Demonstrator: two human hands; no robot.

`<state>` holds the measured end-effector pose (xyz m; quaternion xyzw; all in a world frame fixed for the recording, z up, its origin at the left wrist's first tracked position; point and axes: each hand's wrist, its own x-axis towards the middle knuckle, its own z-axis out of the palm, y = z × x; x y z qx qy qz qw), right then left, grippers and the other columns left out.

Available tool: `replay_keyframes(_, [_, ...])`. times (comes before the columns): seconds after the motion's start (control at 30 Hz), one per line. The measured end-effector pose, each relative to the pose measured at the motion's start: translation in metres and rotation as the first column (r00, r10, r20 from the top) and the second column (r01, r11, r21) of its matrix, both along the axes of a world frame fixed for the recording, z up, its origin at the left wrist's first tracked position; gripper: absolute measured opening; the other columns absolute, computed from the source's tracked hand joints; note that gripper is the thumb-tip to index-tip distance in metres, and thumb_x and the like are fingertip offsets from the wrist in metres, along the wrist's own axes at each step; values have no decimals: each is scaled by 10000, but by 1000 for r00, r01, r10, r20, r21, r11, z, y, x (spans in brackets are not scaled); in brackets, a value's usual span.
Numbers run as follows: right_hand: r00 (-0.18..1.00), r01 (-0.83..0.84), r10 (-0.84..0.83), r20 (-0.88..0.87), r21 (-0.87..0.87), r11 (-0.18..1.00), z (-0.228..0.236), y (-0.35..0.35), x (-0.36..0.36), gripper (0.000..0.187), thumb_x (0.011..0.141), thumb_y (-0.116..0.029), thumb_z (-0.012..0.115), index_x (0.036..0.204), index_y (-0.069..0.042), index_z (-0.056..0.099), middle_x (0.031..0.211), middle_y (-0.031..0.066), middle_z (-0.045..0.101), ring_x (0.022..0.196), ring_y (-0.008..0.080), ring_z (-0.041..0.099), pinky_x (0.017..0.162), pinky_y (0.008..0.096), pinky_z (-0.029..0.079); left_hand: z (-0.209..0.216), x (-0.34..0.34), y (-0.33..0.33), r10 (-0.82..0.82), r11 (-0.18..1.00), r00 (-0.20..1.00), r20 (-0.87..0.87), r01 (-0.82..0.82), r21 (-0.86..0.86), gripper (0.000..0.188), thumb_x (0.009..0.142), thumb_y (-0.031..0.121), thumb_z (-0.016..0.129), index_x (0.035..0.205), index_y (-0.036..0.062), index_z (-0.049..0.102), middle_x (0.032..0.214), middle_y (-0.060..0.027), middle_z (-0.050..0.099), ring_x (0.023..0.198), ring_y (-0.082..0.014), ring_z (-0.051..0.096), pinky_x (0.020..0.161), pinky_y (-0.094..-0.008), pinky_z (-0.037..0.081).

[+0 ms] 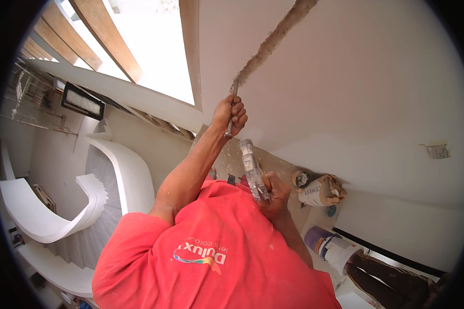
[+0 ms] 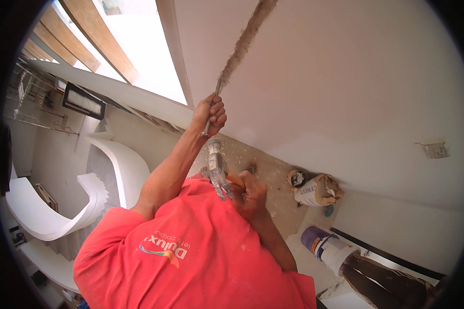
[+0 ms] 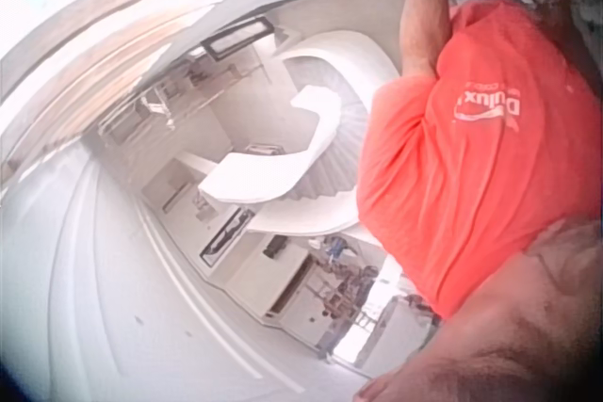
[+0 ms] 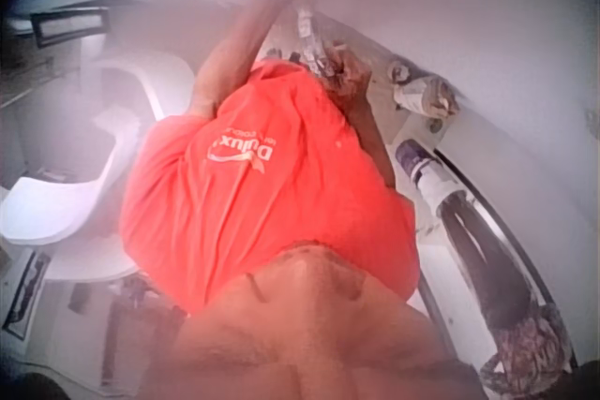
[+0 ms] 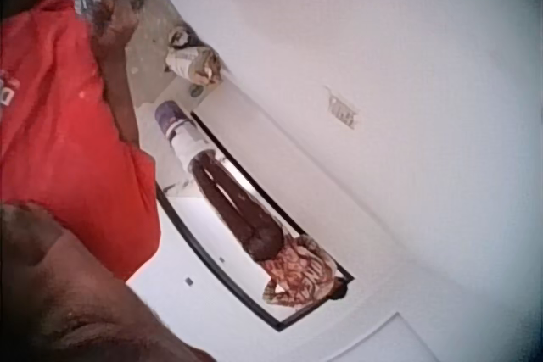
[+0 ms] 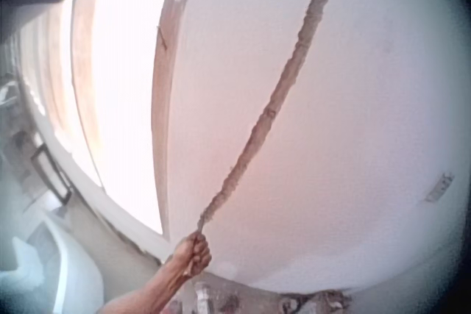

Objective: The person uses a hammer and chisel to chip away at a horizontal line on a wall next to a spiral staircase. They repeatedly strike the chisel to remove material along the line, occasionally pausing to reposition the tools.

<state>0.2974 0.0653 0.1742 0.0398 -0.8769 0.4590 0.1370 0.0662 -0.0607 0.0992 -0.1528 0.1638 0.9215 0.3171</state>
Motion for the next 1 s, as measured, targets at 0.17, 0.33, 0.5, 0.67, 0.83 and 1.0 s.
replay_keyframes(0.17, [998,-40,41,-47,21,999,-2,-3,-3,403,917,-422,716,845,-44,595,654,93,552,544,284,603,493,385,440,5,1,0,24,999,1000,10,-24,36,316,1111,308,336,863,136,428,504,56,331,325,-96,293,307,-253,237])
replay_keyframes(0.33, [924,-166,242,-296,261,951,8,4,-18,408,889,-396,747,800,-44,561,634,85,524,513,279,577,473,381,444,11,-1,2,46,998,998,31,-48,39,297,1106,271,341,861,126,427,502,54,332,325,-99,288,306,-254,228])
replay_keyframes(0.5, [999,-33,32,10,482,875,-38,14,-44,331,898,-329,722,812,-52,561,659,122,568,564,319,605,511,410,435,11,-9,8,67,995,994,89,-73,67,249,1084,191,350,858,112,420,500,46,334,328,-102,278,306,-257,222])
replay_keyframes(0.67, [937,-98,211,-279,368,925,-16,3,-19,314,935,-342,651,811,-67,564,717,118,600,619,294,623,572,393,429,9,-8,7,82,996,994,67,-84,26,237,1074,173,349,856,109,418,498,42,335,330,-98,271,306,-258,215])
replay_keyframes(0.83, [1000,8,2,-23,435,900,-52,4,-31,201,868,-226,719,863,-63,602,716,155,632,588,326,609,531,423,421,7,-9,4,46,998,996,82,-50,45,242,1076,180,350,853,118,420,493,47,331,327,-96,274,304,-258,214])
replay_keyframes(1.0, [982,-17,79,-172,335,942,-16,-7,-28,389,916,-333,719,764,-57,491,606,107,506,526,327,591,470,415,438,6,-9,0,15,999,997,76,-18,33,276,1088,233,359,839,130,421,490,47,327,321,-104,278,301,-261,220])
